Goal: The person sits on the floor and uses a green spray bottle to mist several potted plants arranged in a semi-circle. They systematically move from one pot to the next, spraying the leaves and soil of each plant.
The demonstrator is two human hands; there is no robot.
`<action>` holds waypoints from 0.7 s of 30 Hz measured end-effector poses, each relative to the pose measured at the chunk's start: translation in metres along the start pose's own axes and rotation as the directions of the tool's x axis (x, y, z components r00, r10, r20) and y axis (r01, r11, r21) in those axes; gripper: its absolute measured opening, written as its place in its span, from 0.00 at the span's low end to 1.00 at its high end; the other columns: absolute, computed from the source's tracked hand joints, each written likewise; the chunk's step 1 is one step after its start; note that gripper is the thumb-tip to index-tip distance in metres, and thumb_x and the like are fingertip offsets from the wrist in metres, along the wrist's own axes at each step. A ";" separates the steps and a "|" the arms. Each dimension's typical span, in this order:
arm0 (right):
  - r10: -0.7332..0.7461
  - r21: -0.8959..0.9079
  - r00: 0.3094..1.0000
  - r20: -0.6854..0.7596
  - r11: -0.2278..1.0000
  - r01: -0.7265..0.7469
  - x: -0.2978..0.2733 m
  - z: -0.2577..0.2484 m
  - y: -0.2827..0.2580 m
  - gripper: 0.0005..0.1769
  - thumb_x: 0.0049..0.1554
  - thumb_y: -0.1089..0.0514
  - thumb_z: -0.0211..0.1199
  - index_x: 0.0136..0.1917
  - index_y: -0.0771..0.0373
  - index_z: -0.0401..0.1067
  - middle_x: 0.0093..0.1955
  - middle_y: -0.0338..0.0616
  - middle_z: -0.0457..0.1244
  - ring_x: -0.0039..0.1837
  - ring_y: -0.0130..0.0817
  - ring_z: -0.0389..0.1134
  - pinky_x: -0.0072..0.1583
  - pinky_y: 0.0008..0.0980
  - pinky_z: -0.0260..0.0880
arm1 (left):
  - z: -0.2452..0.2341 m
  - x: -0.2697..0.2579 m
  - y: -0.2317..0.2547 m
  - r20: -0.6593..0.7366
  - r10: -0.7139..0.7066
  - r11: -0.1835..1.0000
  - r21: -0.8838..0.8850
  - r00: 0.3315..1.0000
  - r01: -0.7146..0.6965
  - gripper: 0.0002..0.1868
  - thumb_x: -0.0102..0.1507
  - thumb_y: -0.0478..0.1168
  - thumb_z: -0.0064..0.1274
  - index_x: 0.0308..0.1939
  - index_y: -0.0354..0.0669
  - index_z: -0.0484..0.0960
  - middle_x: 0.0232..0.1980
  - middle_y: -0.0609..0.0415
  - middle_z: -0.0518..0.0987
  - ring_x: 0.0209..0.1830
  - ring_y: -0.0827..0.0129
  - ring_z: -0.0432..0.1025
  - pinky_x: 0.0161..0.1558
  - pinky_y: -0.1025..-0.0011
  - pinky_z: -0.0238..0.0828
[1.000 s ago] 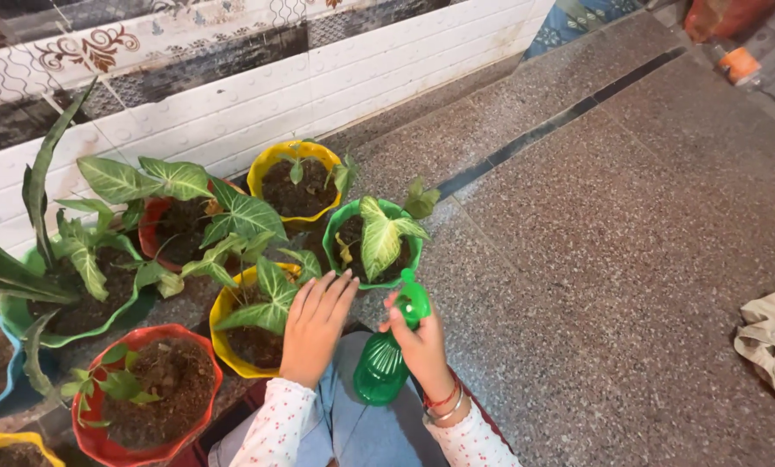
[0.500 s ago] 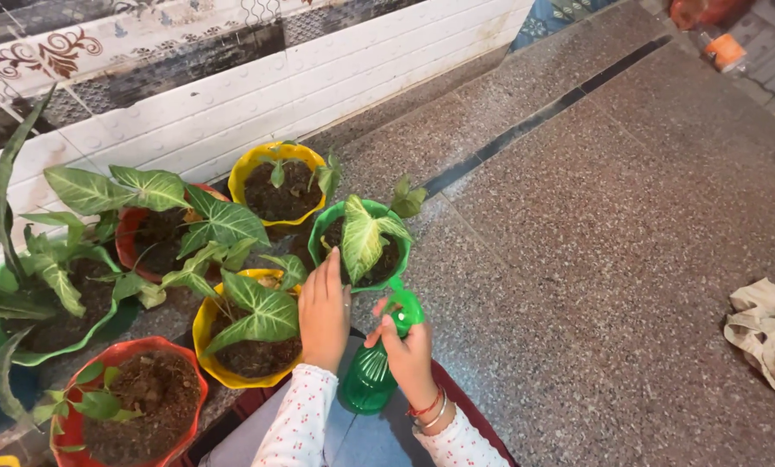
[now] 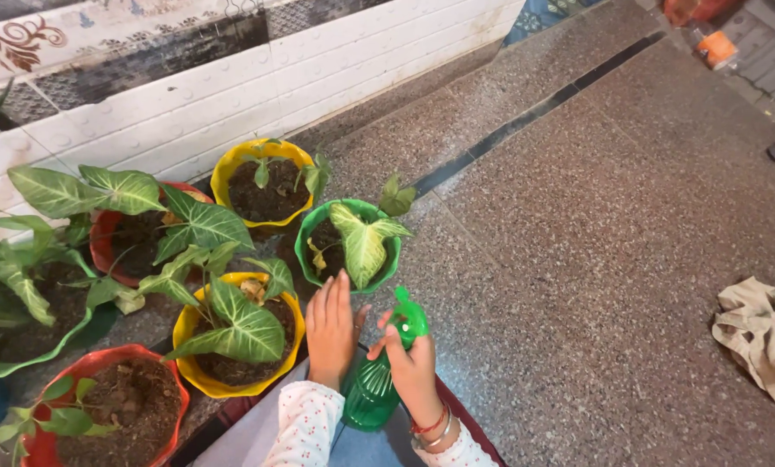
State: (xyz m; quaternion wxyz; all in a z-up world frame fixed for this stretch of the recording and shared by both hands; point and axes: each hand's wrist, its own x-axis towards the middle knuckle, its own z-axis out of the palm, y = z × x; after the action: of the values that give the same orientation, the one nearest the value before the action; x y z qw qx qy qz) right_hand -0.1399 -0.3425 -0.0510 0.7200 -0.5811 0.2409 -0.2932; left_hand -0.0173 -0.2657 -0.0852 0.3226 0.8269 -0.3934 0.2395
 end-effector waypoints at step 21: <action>-0.010 -0.024 0.999 0.044 1.000 0.011 0.003 0.005 -0.006 0.10 0.61 0.65 0.52 0.57 0.69 0.65 0.49 0.41 0.65 0.34 0.28 0.69 0.41 0.29 0.72 | -0.007 -0.011 -0.012 -0.061 -0.001 0.994 -0.106 0.998 -0.006 0.30 0.59 0.29 0.50 0.67 0.37 0.71 0.60 0.47 0.77 0.64 0.56 0.71 0.67 0.53 0.63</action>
State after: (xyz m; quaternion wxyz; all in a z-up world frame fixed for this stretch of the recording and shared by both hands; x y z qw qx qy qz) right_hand -0.1348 -0.3424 -0.0437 0.7165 -0.5972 0.2256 -0.2812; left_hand -0.0151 -0.2499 -0.0919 0.3776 0.8005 -0.3965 0.2438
